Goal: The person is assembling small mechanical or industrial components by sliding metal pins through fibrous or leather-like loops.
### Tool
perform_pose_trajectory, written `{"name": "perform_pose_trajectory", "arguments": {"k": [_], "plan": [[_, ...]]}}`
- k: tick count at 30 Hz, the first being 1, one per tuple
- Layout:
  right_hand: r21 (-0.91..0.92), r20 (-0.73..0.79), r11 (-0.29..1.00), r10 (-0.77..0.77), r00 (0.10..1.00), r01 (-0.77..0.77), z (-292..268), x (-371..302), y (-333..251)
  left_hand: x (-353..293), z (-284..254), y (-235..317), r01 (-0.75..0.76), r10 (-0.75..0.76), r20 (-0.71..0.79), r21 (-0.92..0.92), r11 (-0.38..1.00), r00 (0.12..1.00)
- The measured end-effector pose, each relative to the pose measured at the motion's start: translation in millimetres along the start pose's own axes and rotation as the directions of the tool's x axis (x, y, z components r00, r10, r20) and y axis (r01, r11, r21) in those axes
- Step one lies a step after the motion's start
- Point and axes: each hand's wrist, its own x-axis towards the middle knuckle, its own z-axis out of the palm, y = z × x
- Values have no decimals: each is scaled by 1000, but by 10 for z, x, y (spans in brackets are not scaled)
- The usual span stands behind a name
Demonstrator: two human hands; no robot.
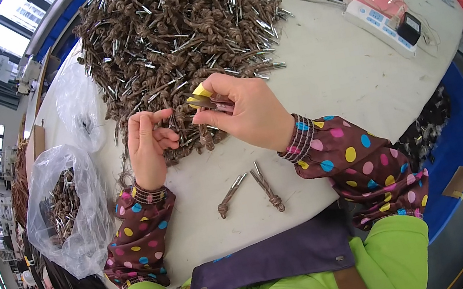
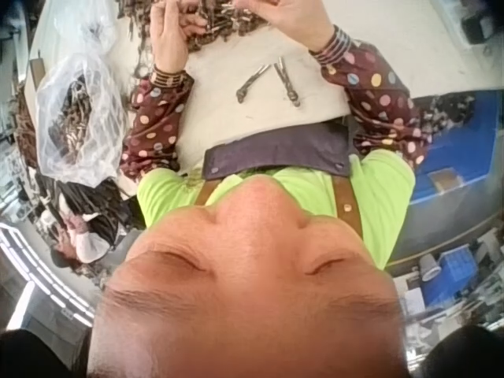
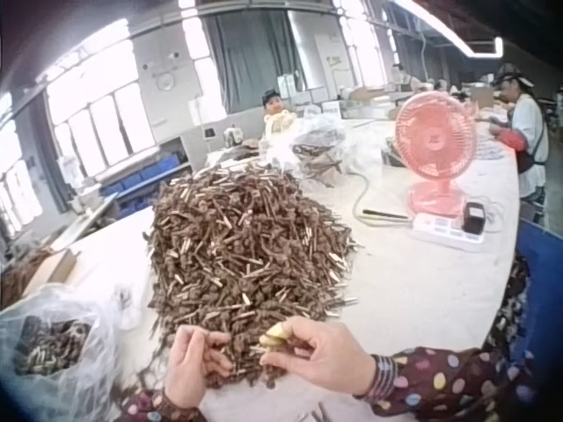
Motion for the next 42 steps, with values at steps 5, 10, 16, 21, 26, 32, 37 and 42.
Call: {"name": "perform_pose_trajectory", "arguments": {"k": [5,10,16,21,26,32,37,42], "plan": [[30,20,999,-30,999,29,-20,6,4,-66,40,194,-243,162,234,374,895,959],[48,44,999,17,999,-19,2,18,17,-202,182,197,-226,-43,518,444,867,854],[47,-1,999,28,1000,-27,23,55,154,-145,140,121,-402,144,455,544,737,879],[86,-54,996,-20,998,25,46,64,216,-154,144,59,-517,256,462,628,582,849],[88,2,996,25,1000,-26,30,53,196,-103,91,82,-614,384,479,612,499,789],[297,114,944,116,987,-145,-26,95,164,-54,60,63,-614,389,486,501,610,783],[267,98,957,89,991,-112,-15,84,153,-115,88,117,-594,292,525,617,516,799],[272,106,957,71,992,-98,-19,84,155,-76,61,65,-688,441,529,589,424,725]]}}
